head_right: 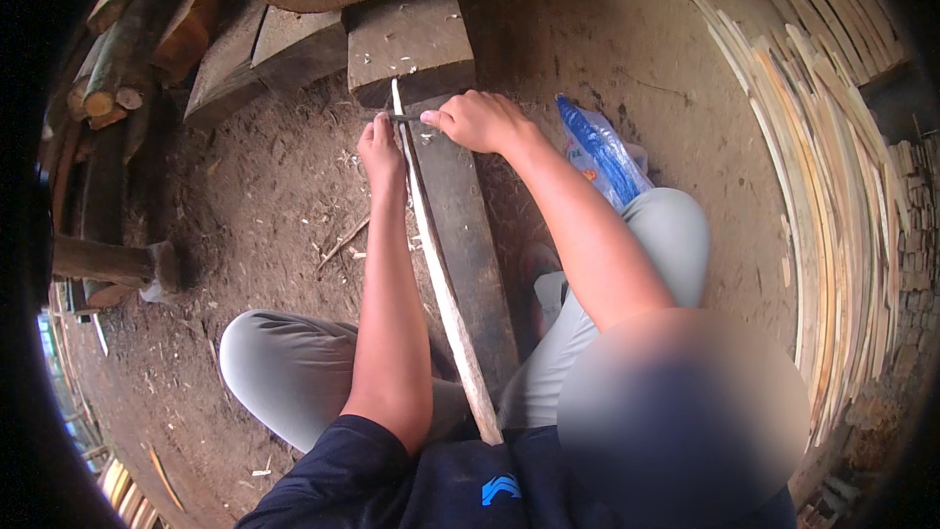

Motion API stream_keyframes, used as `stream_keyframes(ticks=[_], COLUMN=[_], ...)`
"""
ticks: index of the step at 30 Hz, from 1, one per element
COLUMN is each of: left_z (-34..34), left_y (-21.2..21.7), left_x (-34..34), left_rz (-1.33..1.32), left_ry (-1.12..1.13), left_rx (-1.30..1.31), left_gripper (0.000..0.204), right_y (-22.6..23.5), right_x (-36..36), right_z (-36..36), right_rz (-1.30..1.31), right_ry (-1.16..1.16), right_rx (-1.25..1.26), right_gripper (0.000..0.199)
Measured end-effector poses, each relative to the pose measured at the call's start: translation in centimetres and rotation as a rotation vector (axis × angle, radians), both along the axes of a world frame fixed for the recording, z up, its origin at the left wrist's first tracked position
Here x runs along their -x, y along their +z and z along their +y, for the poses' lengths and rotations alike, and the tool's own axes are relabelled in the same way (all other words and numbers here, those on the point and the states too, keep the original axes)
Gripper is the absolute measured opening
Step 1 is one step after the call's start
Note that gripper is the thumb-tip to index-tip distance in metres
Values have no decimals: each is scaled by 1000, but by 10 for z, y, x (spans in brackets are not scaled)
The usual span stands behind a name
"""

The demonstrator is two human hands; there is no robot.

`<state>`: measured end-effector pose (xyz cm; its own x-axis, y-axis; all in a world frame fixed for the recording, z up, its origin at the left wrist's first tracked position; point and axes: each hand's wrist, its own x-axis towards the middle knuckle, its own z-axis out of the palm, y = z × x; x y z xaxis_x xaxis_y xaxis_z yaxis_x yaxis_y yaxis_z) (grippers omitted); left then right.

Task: The person sits on the ground and uses a knife to shave and shape a long piece of wood. They repeatedly scrape along the length of the wood, occasionally pausing to inspect the surface. Another person briefly walks through the background.

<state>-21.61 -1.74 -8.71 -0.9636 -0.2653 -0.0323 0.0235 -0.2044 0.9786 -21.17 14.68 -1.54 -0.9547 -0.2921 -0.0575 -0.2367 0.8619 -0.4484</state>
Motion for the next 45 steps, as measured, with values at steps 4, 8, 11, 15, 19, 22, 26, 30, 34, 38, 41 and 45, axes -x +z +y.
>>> stream_keyframes(ticks=[4,8,11,15,19,22,26,30,34,38,41,45], left_z=[6,-1,-5,-5,-2,-9,0,0,3,1,2,-2], left_y=[-1,-8,-7,-6,2,-8,-19,-15,-6,-9,-10,-13], left_x=[6,25,39,51,54,54,31,27,33,41,47,58], left_rz=[0,23,-39,-43,-52,-45,61,57,-1,10,4,0], left_ry=[25,-20,-53,-69,-72,-66,-10,-28,-49,-36,-28,-32], left_rx=[10,-27,13,-28,-25,84,-52,-26,44,38,27,132], left_gripper=[35,35,34,28,28,28,35,36,36,35,34,35], right_y=[-6,-8,-10,-9,-6,-9,-13,-14,-14,-15,-13,-16], right_x=[5,14,24,31,30,30,21,19,22,26,29,32], right_z=[2,-3,-6,-16,-15,-11,0,5,5,2,0,-4], right_rz=[77,75,67,48,53,45,56,43,52,79,-7,24], right_ry=[-5,-31,-60,-104,-125,-98,-10,-17,-46,-56,-88,-115], right_rx=[-1,21,-14,-57,-58,-12,53,48,28,22,-16,7], right_gripper=[55,56,56,55,53,57,57,57,57,58,56,57])
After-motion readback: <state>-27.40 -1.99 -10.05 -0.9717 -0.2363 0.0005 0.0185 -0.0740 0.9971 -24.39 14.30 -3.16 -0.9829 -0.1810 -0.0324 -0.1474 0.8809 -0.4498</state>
